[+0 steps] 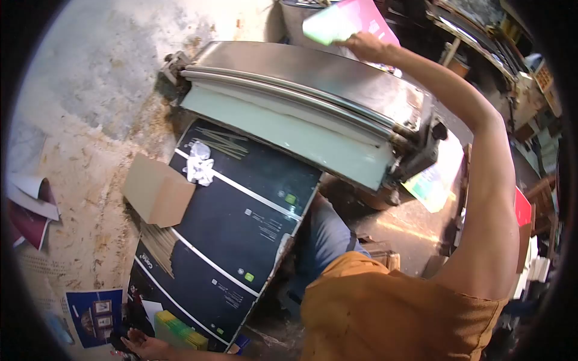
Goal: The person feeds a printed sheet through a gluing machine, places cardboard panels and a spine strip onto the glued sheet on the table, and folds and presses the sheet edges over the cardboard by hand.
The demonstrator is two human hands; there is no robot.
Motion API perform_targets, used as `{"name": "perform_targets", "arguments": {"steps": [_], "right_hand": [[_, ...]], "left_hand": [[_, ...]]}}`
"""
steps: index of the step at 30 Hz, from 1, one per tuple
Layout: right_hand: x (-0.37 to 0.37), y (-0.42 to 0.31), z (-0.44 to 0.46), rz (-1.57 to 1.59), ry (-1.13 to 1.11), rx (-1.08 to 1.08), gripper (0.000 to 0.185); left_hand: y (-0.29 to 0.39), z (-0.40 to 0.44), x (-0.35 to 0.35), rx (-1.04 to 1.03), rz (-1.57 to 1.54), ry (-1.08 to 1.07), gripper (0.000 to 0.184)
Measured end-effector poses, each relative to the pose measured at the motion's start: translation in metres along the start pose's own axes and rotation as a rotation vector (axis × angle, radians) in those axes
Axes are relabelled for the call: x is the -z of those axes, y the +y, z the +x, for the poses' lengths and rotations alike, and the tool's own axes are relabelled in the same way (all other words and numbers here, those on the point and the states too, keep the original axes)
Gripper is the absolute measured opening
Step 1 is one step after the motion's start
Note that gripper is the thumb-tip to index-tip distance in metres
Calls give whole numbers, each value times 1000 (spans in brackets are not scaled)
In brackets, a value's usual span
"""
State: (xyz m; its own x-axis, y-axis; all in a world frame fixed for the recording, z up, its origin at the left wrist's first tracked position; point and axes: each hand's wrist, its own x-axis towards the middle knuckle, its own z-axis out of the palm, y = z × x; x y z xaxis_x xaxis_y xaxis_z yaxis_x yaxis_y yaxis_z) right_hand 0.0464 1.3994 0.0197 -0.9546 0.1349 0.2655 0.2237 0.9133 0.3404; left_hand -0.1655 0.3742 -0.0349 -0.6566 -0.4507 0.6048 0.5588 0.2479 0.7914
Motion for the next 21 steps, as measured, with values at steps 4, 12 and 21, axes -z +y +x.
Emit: {"name": "perform_targets", "arguments": {"steps": [4, 12, 21], "right_hand": [[14, -57, 44, 161, -273, 30, 31], [-82, -40, 105, 372, -306, -331, 89], [-70, -70, 144, 531, -318, -213, 110]], "left_hand": [[67, -1, -7, -150, -1, 152, 29], [71, 6, -51, -90, 336, -81, 43], [80, -44, -214, 255, -147, -341, 43]]}}
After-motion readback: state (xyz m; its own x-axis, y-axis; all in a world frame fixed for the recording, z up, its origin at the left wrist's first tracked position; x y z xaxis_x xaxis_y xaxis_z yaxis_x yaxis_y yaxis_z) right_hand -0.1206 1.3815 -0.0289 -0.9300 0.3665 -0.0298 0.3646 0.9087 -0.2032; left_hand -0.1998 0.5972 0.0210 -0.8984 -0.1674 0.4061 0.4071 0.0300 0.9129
